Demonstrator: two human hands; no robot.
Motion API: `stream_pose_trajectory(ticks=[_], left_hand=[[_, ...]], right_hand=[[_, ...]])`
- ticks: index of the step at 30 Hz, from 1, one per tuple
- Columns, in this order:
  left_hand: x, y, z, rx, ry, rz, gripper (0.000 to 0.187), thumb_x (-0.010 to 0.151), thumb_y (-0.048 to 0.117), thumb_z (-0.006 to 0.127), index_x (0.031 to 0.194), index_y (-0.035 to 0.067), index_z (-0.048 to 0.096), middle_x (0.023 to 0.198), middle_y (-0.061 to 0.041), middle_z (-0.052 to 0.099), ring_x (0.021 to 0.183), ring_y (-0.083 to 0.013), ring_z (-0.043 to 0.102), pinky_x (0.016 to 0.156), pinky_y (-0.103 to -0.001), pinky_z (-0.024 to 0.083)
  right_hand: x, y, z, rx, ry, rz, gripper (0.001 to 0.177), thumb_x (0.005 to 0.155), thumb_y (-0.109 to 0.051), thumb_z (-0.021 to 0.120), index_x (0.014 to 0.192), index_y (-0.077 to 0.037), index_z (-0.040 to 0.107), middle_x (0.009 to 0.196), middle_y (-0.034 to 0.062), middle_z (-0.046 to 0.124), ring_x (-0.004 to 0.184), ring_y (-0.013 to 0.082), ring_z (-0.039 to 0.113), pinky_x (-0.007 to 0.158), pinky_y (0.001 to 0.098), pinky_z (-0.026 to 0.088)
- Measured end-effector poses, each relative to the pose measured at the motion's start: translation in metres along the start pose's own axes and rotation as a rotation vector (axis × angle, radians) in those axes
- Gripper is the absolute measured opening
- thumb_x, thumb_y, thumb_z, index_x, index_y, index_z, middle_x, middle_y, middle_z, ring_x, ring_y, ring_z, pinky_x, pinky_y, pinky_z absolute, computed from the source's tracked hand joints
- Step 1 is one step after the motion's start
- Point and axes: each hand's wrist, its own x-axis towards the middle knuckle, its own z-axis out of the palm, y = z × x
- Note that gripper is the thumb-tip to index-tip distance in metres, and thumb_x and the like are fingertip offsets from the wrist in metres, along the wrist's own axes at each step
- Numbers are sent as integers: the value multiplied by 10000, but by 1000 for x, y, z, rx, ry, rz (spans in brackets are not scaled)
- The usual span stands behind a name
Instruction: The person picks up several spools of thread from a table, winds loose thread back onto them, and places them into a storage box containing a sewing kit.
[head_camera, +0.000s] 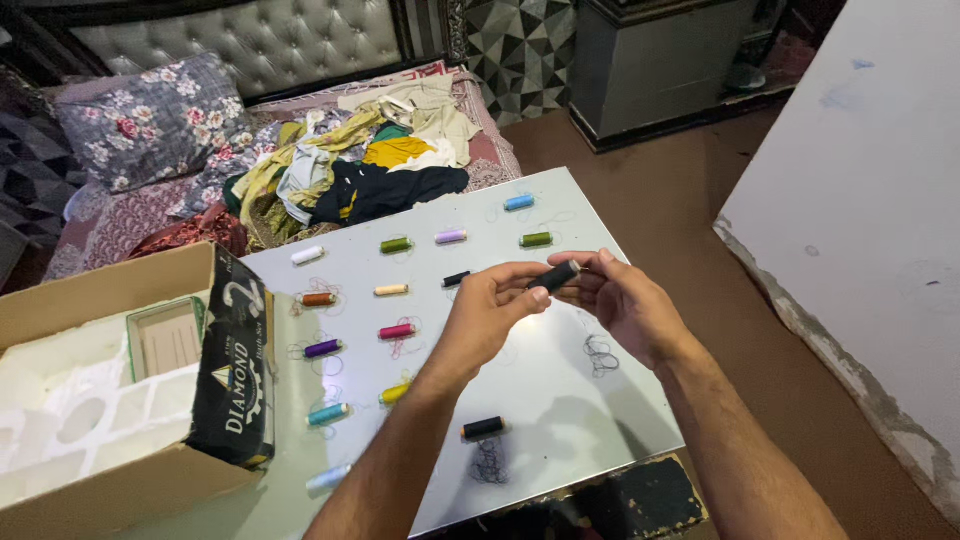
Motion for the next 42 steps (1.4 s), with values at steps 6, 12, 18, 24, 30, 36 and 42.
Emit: stream_pose_trajectory(ticks=[6, 12, 18, 24, 30, 36, 42], left_hand=[[1, 10, -12, -88, 98, 38, 366, 902, 47, 726, 1245, -44, 637, 1045, -140, 755, 930, -166, 711, 869, -300, 588], [-4, 8, -16, -32, 240, 124, 341, 894, 44, 743, 1214, -46, 669, 1065, -122, 743, 947, -152, 707, 854, -279, 575], [-14, 12, -5, 278, 398, 160, 291, 885, 62, 749, 1166, 13, 693, 1057, -100, 772, 945, -134, 740, 809, -262, 605], [-36, 31, 4, 513, 337, 147, 264, 856, 68, 749, 1119, 72, 727, 1039, -67, 704, 963, -157, 755, 520, -294, 616], [-45, 32, 1, 223, 143, 44, 281, 892, 43, 775, 1169, 30, 732, 948, -56, 688, 826, -83, 661, 562, -199, 495], [-48, 17, -6, -50, 168, 92, 307, 904, 17, 763, 1205, -2, 706, 1006, -42, 720, 862, -56, 625, 589, -186, 471], [-41, 7, -12, 21, 280, 213, 293, 918, -9, 724, 1208, 0, 690, 1020, -79, 758, 936, -97, 700, 795, -231, 571]], right_hand=[[6, 8, 6, -125, 23, 22, 319, 1025, -191, 612, 1205, 56, 702, 924, 117, 688, 764, 158, 611, 703, 318, 505], [-1, 6, 21, -588, 159, -26, 236, 951, -213, 722, 1083, -37, 807, 750, 9, 680, 621, 65, 495, 545, 253, 395], [-14, -25, 39, -926, 73, -80, 223, 924, -251, 721, 1036, -76, 801, 650, -49, 638, 557, 39, 479, 495, 255, 425], [-11, -53, 44, -1058, -9, -148, 175, 932, -230, 714, 994, -82, 785, 558, -18, 504, 522, 56, 393, 463, 272, 346], [14, -42, 21, -892, -60, -210, 160, 952, -196, 705, 990, -57, 776, 636, -64, 593, 572, 26, 432, 494, 245, 357], [12, 2, 14, -672, -116, -203, 177, 932, -186, 695, 1040, -70, 776, 751, -85, 643, 653, 10, 493, 555, 219, 404], [-18, -18, 46, -960, -91, -57, 178, 931, -231, 721, 992, -89, 810, 573, -13, 545, 523, 66, 374, 468, 287, 325]])
